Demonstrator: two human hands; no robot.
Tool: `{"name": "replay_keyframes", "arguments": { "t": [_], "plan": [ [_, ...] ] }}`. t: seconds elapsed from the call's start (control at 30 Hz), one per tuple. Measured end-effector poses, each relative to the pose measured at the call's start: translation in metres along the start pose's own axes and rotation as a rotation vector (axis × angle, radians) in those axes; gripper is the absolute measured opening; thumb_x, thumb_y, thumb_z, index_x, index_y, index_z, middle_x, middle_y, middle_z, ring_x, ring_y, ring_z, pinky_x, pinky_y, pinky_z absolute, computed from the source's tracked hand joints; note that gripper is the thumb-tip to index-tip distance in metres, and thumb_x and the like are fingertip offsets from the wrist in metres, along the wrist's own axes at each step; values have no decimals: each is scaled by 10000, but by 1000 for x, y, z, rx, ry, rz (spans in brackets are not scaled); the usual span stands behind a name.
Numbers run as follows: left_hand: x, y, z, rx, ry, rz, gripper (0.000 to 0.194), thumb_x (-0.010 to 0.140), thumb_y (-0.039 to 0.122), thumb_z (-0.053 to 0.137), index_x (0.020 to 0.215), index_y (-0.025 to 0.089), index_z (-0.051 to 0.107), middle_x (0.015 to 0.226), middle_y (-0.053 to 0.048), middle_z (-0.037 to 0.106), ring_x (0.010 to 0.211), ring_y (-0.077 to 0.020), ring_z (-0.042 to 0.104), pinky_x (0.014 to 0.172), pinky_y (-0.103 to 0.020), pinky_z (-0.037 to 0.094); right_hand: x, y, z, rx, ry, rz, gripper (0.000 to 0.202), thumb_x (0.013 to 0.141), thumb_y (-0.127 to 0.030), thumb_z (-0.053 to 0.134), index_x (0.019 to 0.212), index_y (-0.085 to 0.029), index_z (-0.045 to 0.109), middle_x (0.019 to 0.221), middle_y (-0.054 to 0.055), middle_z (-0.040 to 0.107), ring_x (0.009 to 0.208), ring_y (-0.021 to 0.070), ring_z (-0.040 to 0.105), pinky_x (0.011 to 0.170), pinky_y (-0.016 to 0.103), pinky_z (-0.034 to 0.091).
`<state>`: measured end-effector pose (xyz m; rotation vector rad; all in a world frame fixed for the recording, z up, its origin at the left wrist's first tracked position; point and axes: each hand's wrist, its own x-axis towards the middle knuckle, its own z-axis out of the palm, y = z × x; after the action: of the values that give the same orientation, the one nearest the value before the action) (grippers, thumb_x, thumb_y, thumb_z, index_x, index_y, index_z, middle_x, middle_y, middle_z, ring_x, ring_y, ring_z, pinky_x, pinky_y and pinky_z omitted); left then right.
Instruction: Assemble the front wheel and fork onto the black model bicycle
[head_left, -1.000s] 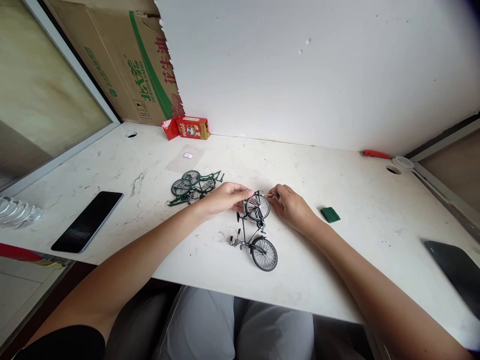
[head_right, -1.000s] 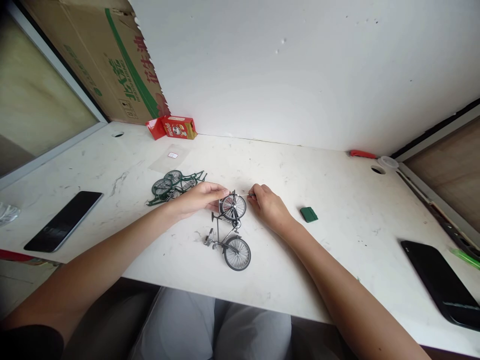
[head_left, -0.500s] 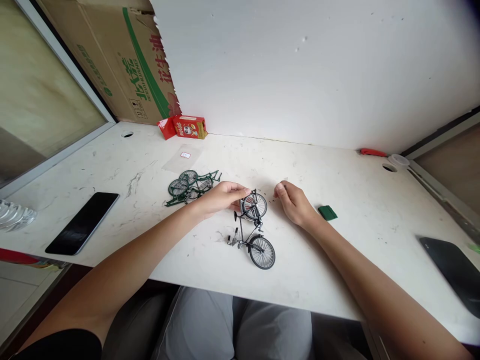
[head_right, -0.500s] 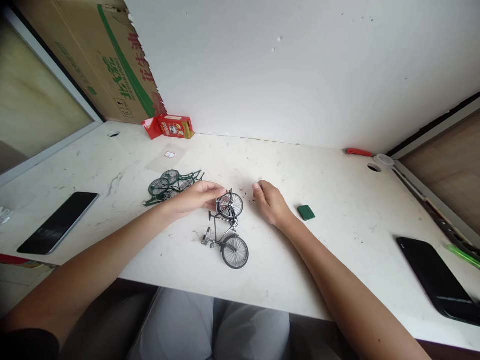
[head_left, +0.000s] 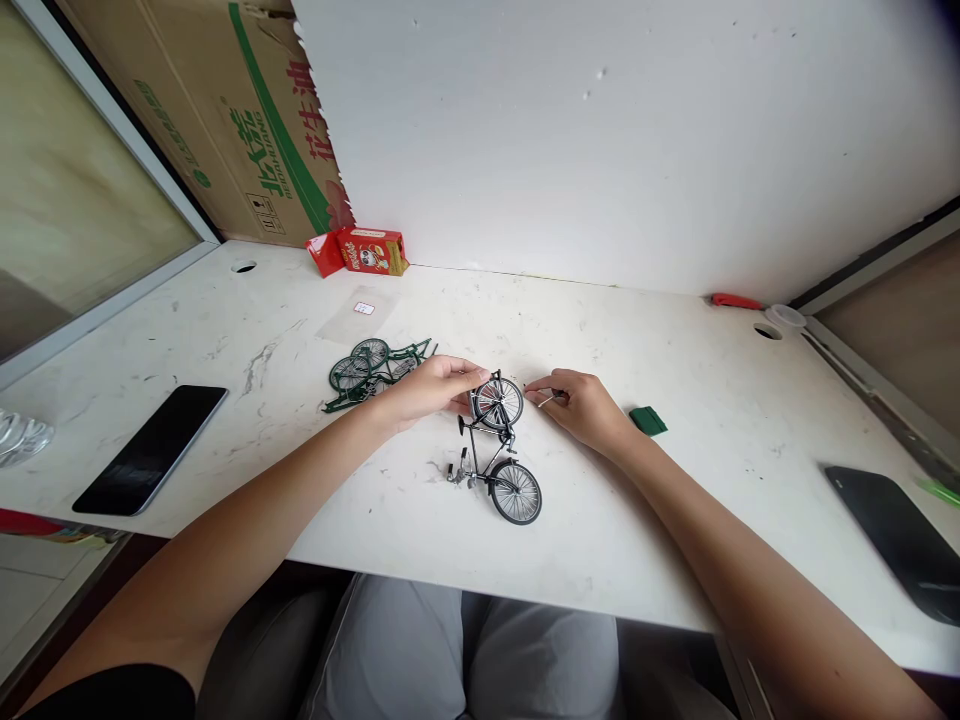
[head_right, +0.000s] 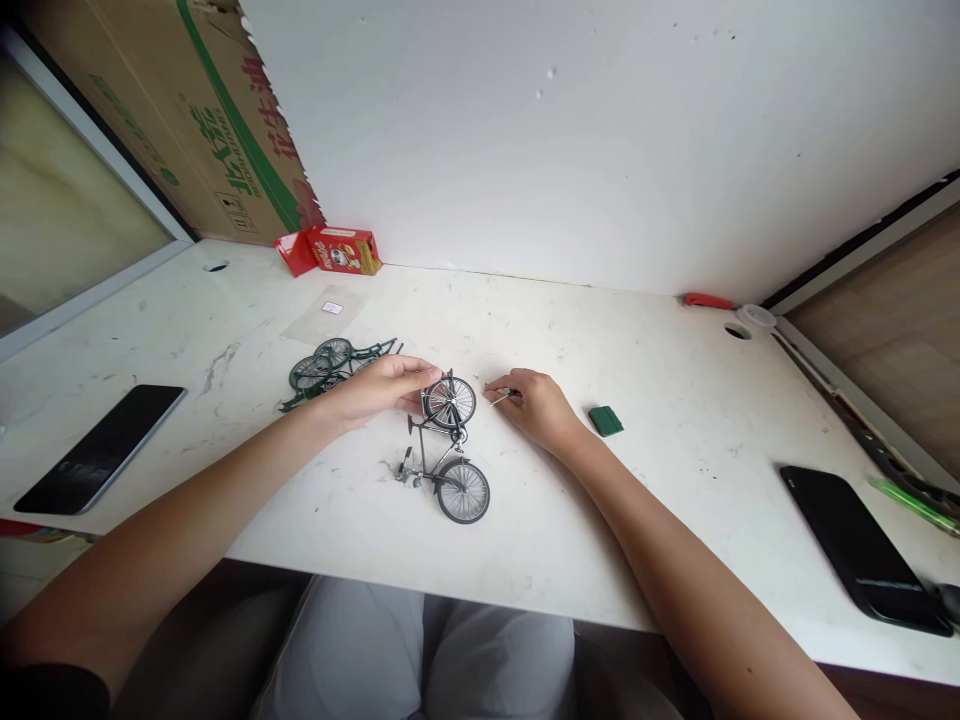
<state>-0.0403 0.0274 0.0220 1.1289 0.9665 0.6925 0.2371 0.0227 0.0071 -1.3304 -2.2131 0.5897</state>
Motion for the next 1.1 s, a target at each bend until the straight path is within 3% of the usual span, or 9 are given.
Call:
{"name": "replay_keyframes", "arguments": {
  "t": [0.23,0.37,0.47,0.63,0.9,1.1],
  "plan": [
    [-2,2,2,2,31,-26,426,878,480,834,1104,124,777,1073,-129,797,866,-188,738,797,-333,585,2,7,8,-197,-28,-46,223,952,-98,573,1047,-214,739,1026,85,773,952,258,697,806,381,530],
    [-3,3,4,12,31,-37,465,860,508,844,1099,115,774,1052,-128,798,867,-188,741,783,-320,579,2,9,17,-320,-40,-73,247,971,-73,494,1072,-210,674,1054,111,745,1017,283,662,745,362,498],
    [-3,4,6,6,29,-52,494,839,532,857,1096,118,773,1023,-125,800,833,-179,740,755,-308,574,3,9,17,-188,24,-55,200,989,-101,487,1049,-221,636,1035,97,719,974,255,657,774,355,506],
    [-4,2,7,-29,23,-67,537,804,540,886,1122,126,759,1032,-122,799,823,-179,747,746,-313,583,1,2,8,66,177,-6,138,1067,-281,479,1014,-227,594,989,84,705,887,233,644,798,375,508],
    [-4,-1,10,-33,29,-60,472,866,499,848,1141,129,749,1075,-136,799,849,-185,762,759,-317,600,-10,-21,17,158,103,-167,177,1107,-371,475,1043,-255,592,1016,79,684,920,229,642,821,385,505],
    [-6,0,16,-19,27,-47,432,898,486,820,1123,124,743,1081,-148,795,878,-209,772,776,-347,616,-13,-27,18,197,82,-161,179,1108,-369,476,1023,-261,590,1001,75,672,909,228,643,806,384,508]
  ]
}}
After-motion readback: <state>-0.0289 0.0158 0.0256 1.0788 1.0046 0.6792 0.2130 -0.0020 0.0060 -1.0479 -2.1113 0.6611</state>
